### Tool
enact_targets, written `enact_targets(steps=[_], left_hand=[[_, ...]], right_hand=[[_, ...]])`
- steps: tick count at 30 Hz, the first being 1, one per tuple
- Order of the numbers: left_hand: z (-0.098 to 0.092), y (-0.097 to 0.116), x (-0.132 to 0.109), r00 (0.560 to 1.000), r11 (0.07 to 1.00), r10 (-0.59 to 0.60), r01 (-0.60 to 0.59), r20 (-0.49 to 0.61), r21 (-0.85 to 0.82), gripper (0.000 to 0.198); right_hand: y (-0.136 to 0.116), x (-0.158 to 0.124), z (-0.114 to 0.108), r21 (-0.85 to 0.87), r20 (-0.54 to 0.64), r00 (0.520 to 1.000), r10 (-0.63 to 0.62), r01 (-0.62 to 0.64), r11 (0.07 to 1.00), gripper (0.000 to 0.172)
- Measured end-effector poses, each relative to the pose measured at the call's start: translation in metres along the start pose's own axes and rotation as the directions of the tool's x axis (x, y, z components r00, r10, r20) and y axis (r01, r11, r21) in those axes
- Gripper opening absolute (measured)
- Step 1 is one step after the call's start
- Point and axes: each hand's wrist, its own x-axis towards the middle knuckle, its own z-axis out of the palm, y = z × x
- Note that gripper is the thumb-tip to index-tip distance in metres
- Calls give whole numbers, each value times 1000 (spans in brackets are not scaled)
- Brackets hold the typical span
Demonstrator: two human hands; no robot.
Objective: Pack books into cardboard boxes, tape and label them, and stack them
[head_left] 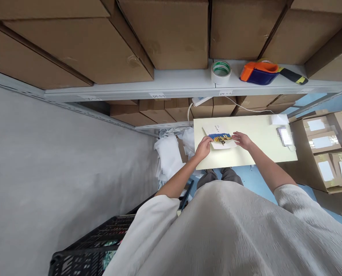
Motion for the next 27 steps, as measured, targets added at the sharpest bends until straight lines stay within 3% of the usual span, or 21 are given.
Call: enact_targets(steps=[2,7,19,27], left_hand=[[9,-18,-9,995,996,-86,85,49,20,45],[20,-46,-21,962,963,-267,266,54,37,53],[26,-62,-17,917,920,-384,390,106,-40,58],[28,-69,-18,908,913,-408,407,91,30,67]], right_hand=[[13,-2,9,-10,6,1000,21,-21,1000,22],[36,4,28,-88,-62,997,41,-46,995,18],[57,24,59,-238,-139,990,23,-55,970,35],[61,35,72,-271,-129,990,55,-88,958,18]])
